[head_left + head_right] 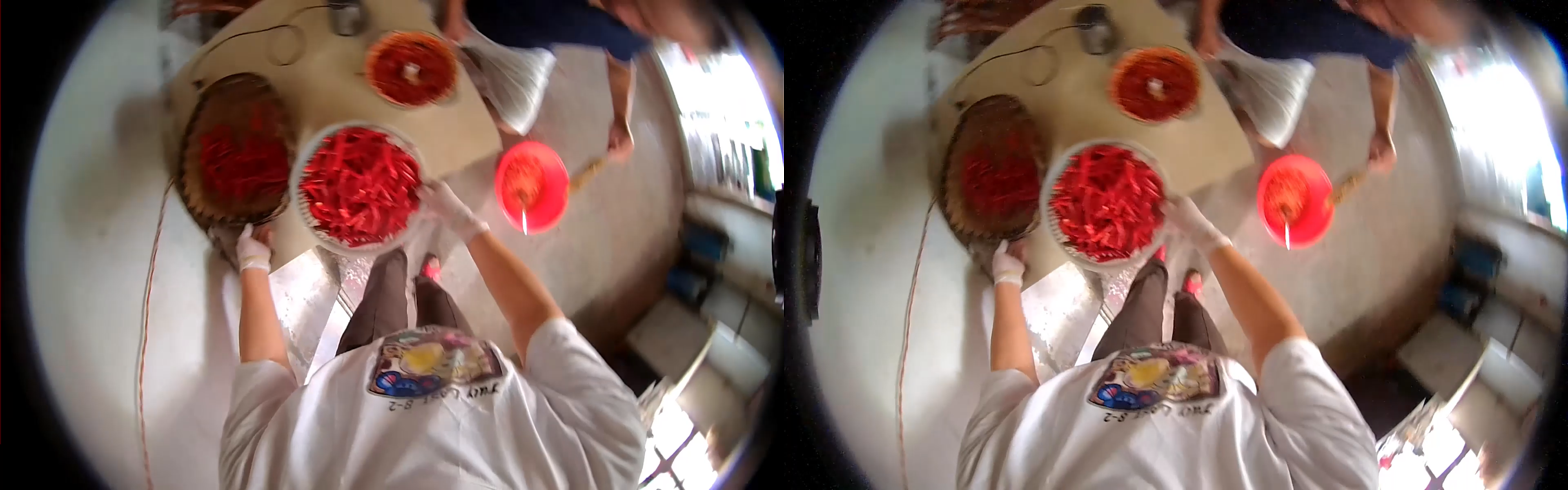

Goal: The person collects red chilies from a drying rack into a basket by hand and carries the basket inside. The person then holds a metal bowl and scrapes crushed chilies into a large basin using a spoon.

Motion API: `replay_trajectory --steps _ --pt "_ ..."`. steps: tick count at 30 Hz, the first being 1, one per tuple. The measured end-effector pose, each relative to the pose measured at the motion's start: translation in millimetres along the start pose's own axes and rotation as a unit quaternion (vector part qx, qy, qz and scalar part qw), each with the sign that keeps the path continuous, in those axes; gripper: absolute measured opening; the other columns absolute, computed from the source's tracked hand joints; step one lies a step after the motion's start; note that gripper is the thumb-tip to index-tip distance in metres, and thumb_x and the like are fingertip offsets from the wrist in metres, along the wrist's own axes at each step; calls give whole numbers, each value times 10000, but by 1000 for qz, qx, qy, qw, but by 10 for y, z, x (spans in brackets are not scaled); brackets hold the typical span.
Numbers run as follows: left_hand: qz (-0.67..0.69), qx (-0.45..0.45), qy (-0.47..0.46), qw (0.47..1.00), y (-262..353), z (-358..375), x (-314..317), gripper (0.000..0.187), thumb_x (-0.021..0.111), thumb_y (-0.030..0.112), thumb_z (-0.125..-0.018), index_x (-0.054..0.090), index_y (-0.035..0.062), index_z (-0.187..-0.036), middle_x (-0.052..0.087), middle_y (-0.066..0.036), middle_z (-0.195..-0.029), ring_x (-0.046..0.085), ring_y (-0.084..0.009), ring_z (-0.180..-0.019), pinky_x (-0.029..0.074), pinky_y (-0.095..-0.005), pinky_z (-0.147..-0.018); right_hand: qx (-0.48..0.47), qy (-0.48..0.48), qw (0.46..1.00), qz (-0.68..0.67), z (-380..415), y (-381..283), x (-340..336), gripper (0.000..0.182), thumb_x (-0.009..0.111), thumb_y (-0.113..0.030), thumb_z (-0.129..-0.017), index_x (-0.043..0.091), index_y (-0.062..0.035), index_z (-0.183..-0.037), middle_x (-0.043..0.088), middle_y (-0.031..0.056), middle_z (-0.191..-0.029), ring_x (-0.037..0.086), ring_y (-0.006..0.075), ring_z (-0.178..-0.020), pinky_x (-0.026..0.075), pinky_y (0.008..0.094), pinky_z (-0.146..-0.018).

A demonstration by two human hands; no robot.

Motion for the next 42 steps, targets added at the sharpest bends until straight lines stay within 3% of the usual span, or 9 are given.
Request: replay_trajectory --steps 5,18,24,27,30,32,38,39,42 --pt "-13 -20 14 1000 63 145 -99 346 562 314 -927 561 17 -1106 607 -100 -1116 590 -228 -952 492 -332 -790 51 4 996 67 -71 -200 -83 294 564 -247 -884 608 -4 -1044 602 42 -850 584 159 -754 534 304 -601" --pt "-202 -132 -103 965 -1029 1358 -66 232 579 148 -841 561 84 -1063 653 -107 -940 638 -251 -771 519 -353 -685 2 -45 990 -133 692 239 -428 526 592 -346 -922 473 -64 -1349 615 18 -1126 590 113 -940 485 275 -820" --pt "-586 -14 -370 721 -1819 1898 -105 243 572 43 -844 662 35 -1069 685 -48 -946 650 -163 -802 519 -287 -741 137 -98 986 -5 1815 2808 -954 306 556 -247 -905 610 -100 -1168 665 51 -1012 634 179 -873 520 301 -750" --pt "-701 18 -396 593 -2065 2441 104 322 699 170 -782 656 27 -1067 695 -114 -944 667 -187 -856 520 -295 -777 238 -128 948 168 2724 2865 -1150 267 557 -220 -837 668 -160 -1072 682 60 -988 661 254 -886 545 352 -764" --pt "-740 96 -480 461 -2626 2525 14 373 723 278 -725 671 44 -1010 686 -150 -930 661 -274 -863 517 -370 -790 -65 -107 874 469 3264 3044 -1451 255 551 -217 -820 682 -146 -1027 689 101 -905 679 296 -823 558 393 -738" --pt "-780 58 -452 429 -2833 2845 333 252 673 250 -739 680 59 -902 679 -142 -871 650 -303 -839 510 -407 -744 -7 -221 816 534 3403 2758 -1792 247 544 -213 -822 673 -108 -1005 676 133 -897 666 304 -873 552 387 -739" --pt "-710 21 -464 529 -3466 3405 564 201 590 229 -812 632 34 -790 648 -92 -749 628 -258 -752 485 -386 -663 80 -106 907 399 3941 2988 -2741 221 537 -228 -843 662 -85 -955 663 157 -867 657 324 -833 531 405 -668" --pt "-616 -245 -356 658 -3336 3727 624 232 567 248 -854 627 34 -789 628 -33 -728 594 -172 -730 468 -347 -669 90 -103 913 384 3922 3010 -2814 221 535 -232 -846 661 -86 -953 663 157 -867 657 324 -829 530 408 -666" --pt "-683 -155 -533 475 -2993 4361 791 180 509 143 -858 641 22 -837 607 -37 -725 537 -95 -769 443 -312 -698 106 -101 921 360 3797 3051 -2877 221 529 -245 -857 659 -91 -948 663 156 -870 655 325 -816 526 414 -660"
Point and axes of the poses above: each hand's wrist, its own z-axis away from the middle knuckle, its own x-axis out of the palm, y = z × x, the point moved 1 cm from there along -z, towards the middle knuckle
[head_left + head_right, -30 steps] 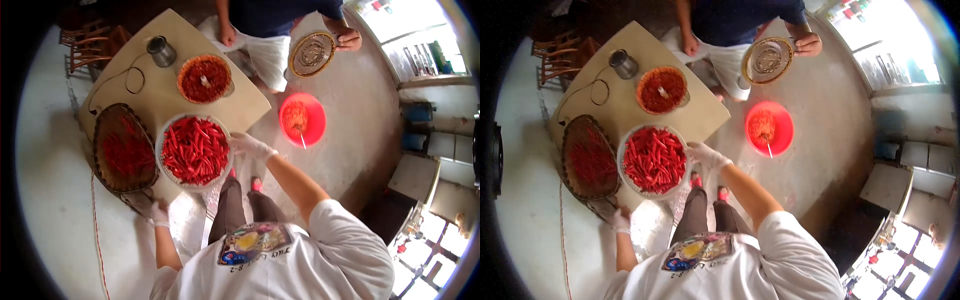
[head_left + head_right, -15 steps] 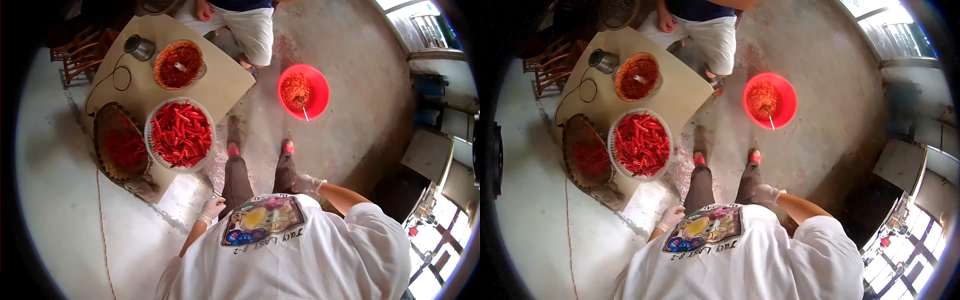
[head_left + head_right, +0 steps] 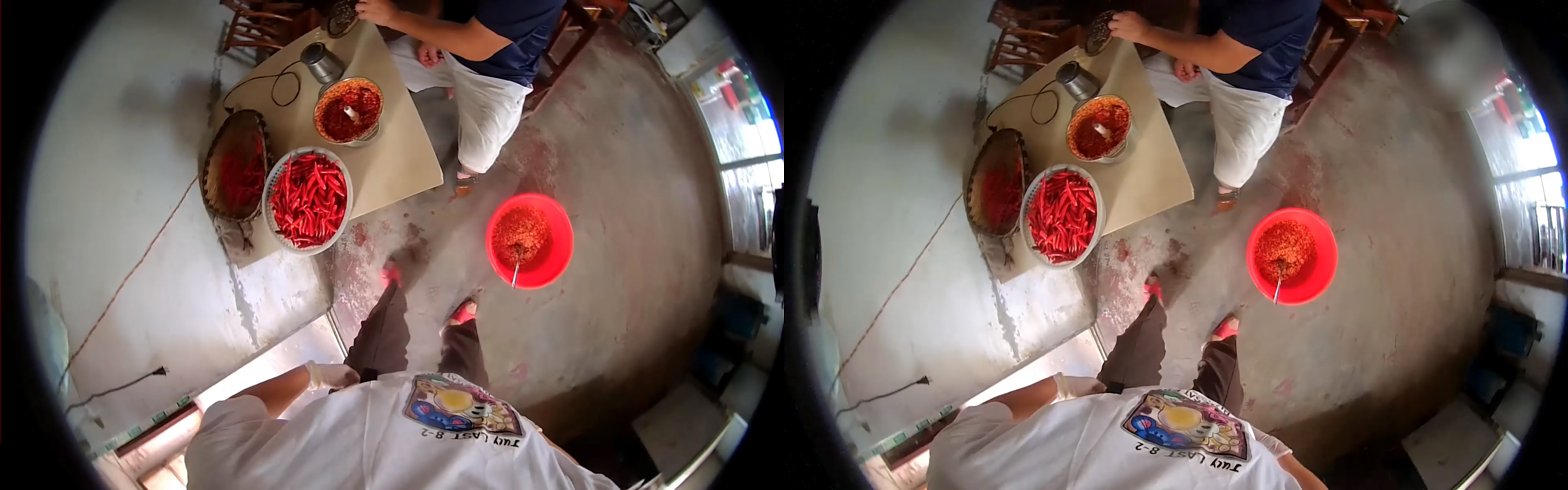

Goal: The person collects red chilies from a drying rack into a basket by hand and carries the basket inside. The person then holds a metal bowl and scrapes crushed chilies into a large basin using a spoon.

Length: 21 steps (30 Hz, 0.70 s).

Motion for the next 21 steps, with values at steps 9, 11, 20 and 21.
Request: replay_trajectory --steps 9,11,20,21 --pt "331 164 89 925 412 -902 -1272 200 595 242 -888 658 70 -969 645 -28 -837 579 -114 -702 477 -254 -645 -61 -97 990 87 -208 -431 -923 229 512 -282 -887 651 -106 -934 661 155 -876 650 327 -777 513 433 -641" --pt "410 224 181 866 771 -850 -1984 302 565 280 -918 610 40 -1097 649 -52 -945 614 -144 -811 510 -294 -732 -117 -90 977 153 -445 -885 -1437 233 508 -290 -894 650 -109 -930 660 154 -878 649 327 -768 510 437 -637" --pt "619 372 345 599 1620 -1068 -3610 373 608 226 -900 485 49 -1206 600 -134 -1150 613 -279 -986 509 -419 -861 -446 314 829 124 -2296 -5141 -3221 224 528 -284 -910 608 -75 -899 636 180 -856 618 393 -789 506 473 -709" --pt "628 384 345 582 1620 -1093 -3654 355 611 206 -897 490 52 -1194 604 -134 -1142 617 -278 -982 511 -425 -859 -442 323 821 163 -2570 -5434 -3284 235 539 -304 -904 615 -82 -912 649 164 -886 626 381 -820 508 469 -724"
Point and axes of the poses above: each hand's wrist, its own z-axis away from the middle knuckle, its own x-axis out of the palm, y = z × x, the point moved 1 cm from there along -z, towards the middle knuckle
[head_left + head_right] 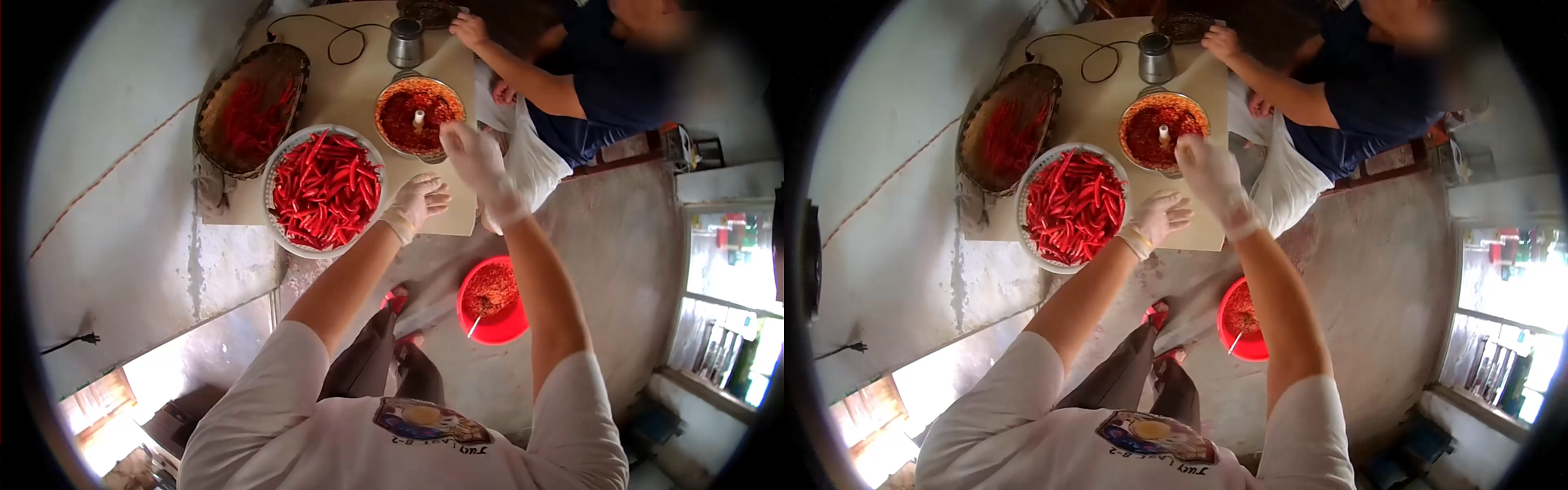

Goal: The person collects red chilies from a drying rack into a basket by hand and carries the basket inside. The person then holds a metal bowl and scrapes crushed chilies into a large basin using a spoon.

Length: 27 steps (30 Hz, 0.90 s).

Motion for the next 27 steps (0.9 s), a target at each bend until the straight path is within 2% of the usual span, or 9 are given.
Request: replay_trajectory --steps 1,4,7,10,13,20,24,25,27 --pt "20 9 1 1000 7 -36 4 337 613 186 -894 494 55 -1182 607 -134 -1133 621 -278 -977 512 -431 -857 -11 -7 999 40 -312 40 135 247 550 -324 -897 622 -89 -925 662 148 -915 635 369 -852 510 465 -739" --pt "55 33 -8 998 35 -95 23 294 608 146 -895 510 64 -1159 617 -129 -1110 631 -272 -950 517 -431 -842 60 -122 973 188 -855 57 415 330 576 -405 -872 638 -105 -993 665 145 -1003 624 341 -977 486 453 -829" --pt "60 51 -24 997 36 -122 52 261 590 152 -911 528 57 -1145 621 -117 -1096 632 -250 -931 526 -409 -809 41 -207 945 248 -1061 79 601 353 586 -421 -861 645 -110 -1016 663 148 -1015 625 322 -994 494 436 -838" --pt "44 56 -14 997 57 -148 110 280 539 189 -945 524 45 -1185 620 -109 -1089 627 -214 -916 527 -379 -790 13 -223 936 271 -1092 133 757 336 596 -416 -853 657 -114 -988 672 136 -983 637 313 -962 505 432 -819" --pt "33 75 22 996 45 -219 162 302 507 199 -962 518 53 -1226 619 -102 -1093 624 -202 -902 524 -352 -782 -39 -169 952 253 -1058 227 854 256 586 -349 -848 662 -107 -887 673 139 -875 646 342 -856 517 458 -746" --pt "43 73 21 996 -30 -367 77 288 475 239 -985 566 94 -1217 647 -64 -1018 624 -151 -794 521 -312 -706 -68 -148 957 239 -1018 377 812 257 541 -328 -866 638 -92 -840 663 143 -849 640 358 -829 506 468 -740" --pt "59 94 29 993 -27 -375 76 278 485 245 -986 543 86 -1205 677 -79 -987 641 -159 -751 535 -305 -662 -33 -116 975 188 -924 396 718 237 539 -314 -845 639 -102 -812 652 143 -794 641 357 -785 506 471 -701" --pt "56 98 27 993 -15 -363 81 281 493 249 -982 542 82 -1203 676 -78 -973 634 -155 -738 526 -303 -655 -34 -107 984 136 -889 391 671 238 546 -324 -847 650 -111 -827 658 140 -812 641 347 -789 504 466 -696" --pt "58 106 36 992 -3 -321 97 263 502 253 -978 549 84 -1174 676 -74 -958 622 -145 -714 512 -294 -649 -4 -107 986 129 -851 405 628 262 560 -348 -853 663 -107 -864 668 137 -844 640 344 -803 502 453 -708"
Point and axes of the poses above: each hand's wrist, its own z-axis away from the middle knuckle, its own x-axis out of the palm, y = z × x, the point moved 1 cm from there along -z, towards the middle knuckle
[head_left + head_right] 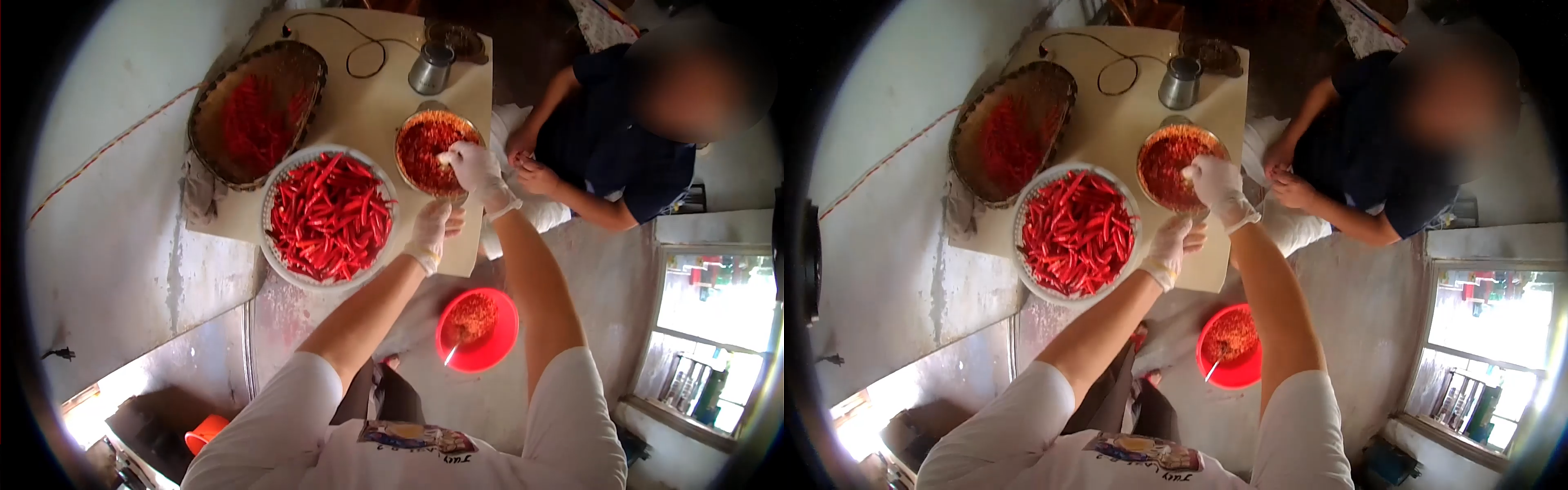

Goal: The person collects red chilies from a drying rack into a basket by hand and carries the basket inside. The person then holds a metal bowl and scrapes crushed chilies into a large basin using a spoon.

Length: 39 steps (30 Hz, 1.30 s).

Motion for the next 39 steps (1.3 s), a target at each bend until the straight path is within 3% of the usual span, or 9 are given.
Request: replay_trajectory --steps 6,10,19,22,28,39 --pt "-48 -11 12 999 14 -34 12 247 472 233 -989 584 111 -1173 659 -54 -972 609 -125 -759 499 -291 -708 21 50 994 -94 92 80 23 317 610 -373 -853 678 -83 -961 675 147 -913 640 341 -862 504 420 -761" --pt "-55 -5 26 998 28 -20 35 237 474 215 -989 591 101 -1161 662 -58 -969 607 -125 -736 504 -284 -685 -7 94 986 -141 124 118 83 269 603 -287 -868 679 -77 -1018 679 149 -976 645 332 -905 511 399 -803" --pt "-56 7 36 998 23 -16 62 239 476 212 -987 580 82 -1158 661 -71 -958 600 -123 -718 504 -267 -655 1 125 983 -138 305 37 19 231 611 -208 -864 693 -81 -1038 686 131 -1009 659 301 -927 520 369 -824" --pt "-56 18 25 998 20 -21 38 241 484 213 -977 583 84 -1155 656 -66 -952 592 -122 -727 498 -272 -667 8 141 974 -177 379 72 66 233 637 -110 -872 673 -44 -1092 684 124 -1082 664 223 -978 509 296 -842" --pt "-72 33 6 997 43 0 28 265 489 200 -955 578 83 -1175 650 -60 -943 581 -127 -746 484 -277 -697 36 186 951 -246 505 75 57 241 644 -109 -877 673 -53 -1110 689 112 -1073 655 205 -973 490 286 -865" --pt "-69 12 23 997 71 7 45 268 500 191 -940 555 62 -1168 659 -75 -949 602 -145 -748 487 -303 -713 10 251 948 -195 632 210 163 243 676 -66 -843 700 -87 -1084 684 71 -1014 605 171 -875 482 279 -812"
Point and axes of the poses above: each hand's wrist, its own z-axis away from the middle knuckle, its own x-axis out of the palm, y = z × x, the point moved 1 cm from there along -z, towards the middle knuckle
